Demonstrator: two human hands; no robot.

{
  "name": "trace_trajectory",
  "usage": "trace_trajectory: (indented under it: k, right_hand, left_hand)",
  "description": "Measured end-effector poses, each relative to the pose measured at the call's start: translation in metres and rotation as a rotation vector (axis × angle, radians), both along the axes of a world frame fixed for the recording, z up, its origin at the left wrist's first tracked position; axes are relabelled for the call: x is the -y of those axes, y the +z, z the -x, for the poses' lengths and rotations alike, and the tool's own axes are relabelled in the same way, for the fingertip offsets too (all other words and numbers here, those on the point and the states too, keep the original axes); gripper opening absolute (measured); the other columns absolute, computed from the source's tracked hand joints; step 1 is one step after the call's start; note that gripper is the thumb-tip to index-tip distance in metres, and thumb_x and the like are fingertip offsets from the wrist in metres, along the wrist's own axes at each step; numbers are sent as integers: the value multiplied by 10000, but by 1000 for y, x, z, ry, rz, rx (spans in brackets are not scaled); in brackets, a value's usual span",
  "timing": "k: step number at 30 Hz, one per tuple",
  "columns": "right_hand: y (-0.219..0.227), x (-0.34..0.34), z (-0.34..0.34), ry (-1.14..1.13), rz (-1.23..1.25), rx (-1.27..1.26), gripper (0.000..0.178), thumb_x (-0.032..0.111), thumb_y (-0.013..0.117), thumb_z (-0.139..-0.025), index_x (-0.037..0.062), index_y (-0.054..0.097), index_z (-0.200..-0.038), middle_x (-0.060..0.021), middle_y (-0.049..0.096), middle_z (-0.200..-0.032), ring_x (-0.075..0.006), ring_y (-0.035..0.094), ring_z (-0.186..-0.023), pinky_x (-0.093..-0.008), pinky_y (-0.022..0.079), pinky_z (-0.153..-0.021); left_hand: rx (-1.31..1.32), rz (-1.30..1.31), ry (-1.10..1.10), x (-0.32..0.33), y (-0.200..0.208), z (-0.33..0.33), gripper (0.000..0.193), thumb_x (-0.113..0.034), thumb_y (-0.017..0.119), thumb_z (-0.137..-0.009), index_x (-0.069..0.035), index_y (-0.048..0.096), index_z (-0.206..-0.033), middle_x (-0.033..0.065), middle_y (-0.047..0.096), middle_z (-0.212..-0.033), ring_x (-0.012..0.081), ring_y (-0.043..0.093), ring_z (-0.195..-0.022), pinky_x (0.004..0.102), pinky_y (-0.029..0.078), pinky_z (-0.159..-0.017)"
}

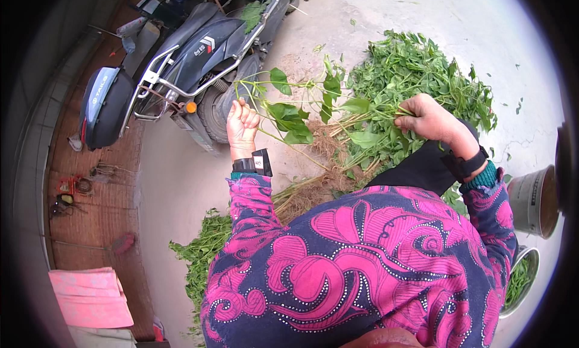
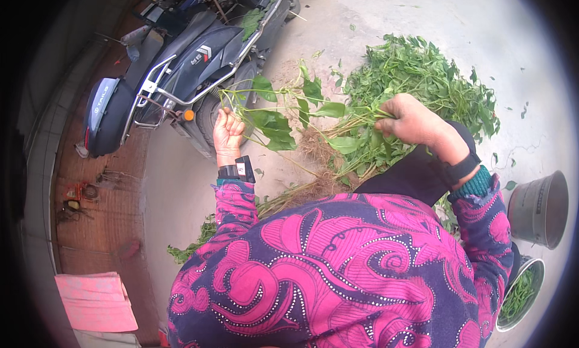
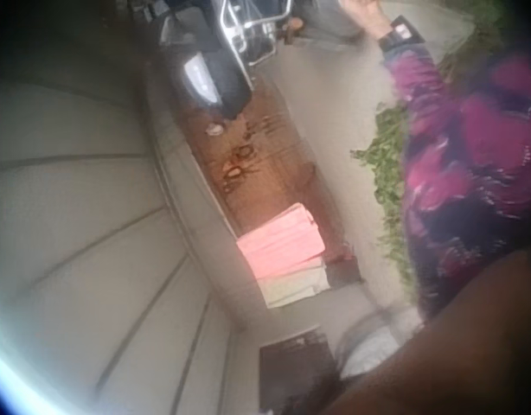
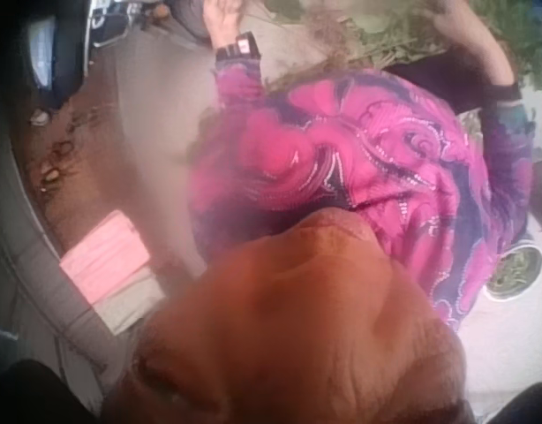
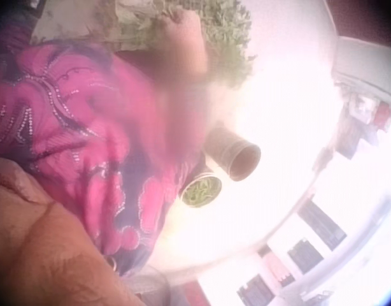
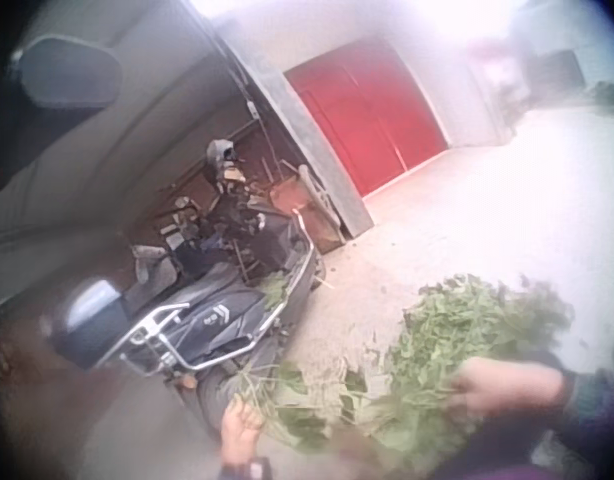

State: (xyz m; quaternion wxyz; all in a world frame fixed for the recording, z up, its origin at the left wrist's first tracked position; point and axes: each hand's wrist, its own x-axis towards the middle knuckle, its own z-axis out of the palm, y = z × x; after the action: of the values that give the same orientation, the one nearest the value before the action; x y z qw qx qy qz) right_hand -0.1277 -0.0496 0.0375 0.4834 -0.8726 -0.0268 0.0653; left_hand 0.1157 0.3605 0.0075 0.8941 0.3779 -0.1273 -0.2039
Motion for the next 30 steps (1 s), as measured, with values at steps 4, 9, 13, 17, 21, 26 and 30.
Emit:
trace_trajectory:
  k: [4,9,13,17,21,26,30]
  right_hand:
    - [28,20,10,-108,379,311,163,118,660,-815,-22,583,-782,-215,565,-676,-401,564,-675,-442,445,-610]
    - [32,24,11,-100,531,433,173,97,652,-822,-15,529,-775,-227,536,-703,-441,530,-707,-462,419,-608]
    - [23,27,6,-148,510,433,187,99,646,-829,-6,504,-767,-219,538,-710,-441,530,-720,-472,417,-610]
    - [19,36,15,-172,567,576,176,111,649,-828,18,505,-792,-198,531,-730,-427,541,-712,-478,418,-600]
    - [11,54,24,-289,696,583,139,96,619,-842,21,508,-805,-190,561,-752,-416,575,-742,-469,452,-619]
    - [10,145,47,-759,473,404,217,225,566,-938,45,635,-1038,-65,629,-759,-170,537,-608,-303,445,-592]
    - [-28,193,83,-711,140,241,322,293,562,-954,3,641,-1069,-5,601,-800,-58,489,-660,-217,397,-592]
  left_hand:
    - [106,-328,152,-28,18,8,302,-273,456,-1020,-45,543,-842,-47,289,-510,65,233,-403,217,227,-387]
    - [187,-400,307,-62,32,20,286,-278,451,-1023,-59,540,-861,-57,288,-517,60,228,-405,222,221,-382]
    - [165,-360,286,-65,24,25,259,-274,464,-1018,-71,553,-884,-50,288,-519,61,234,-402,228,216,-379]
    - [141,-418,283,-55,6,23,269,-273,468,-1016,-71,558,-863,-43,316,-512,66,245,-394,224,214,-376]
    - [121,-366,332,-64,-12,3,286,-301,469,-1013,-78,519,-841,-45,289,-516,78,248,-396,238,231,-383]
    - [-14,-323,850,-197,-33,17,272,-304,404,-1026,-88,474,-876,-40,237,-521,96,218,-411,275,218,-398]
    - [-418,-476,1314,-295,-94,89,244,-203,366,-985,-85,483,-805,9,370,-605,148,373,-505,327,370,-474]
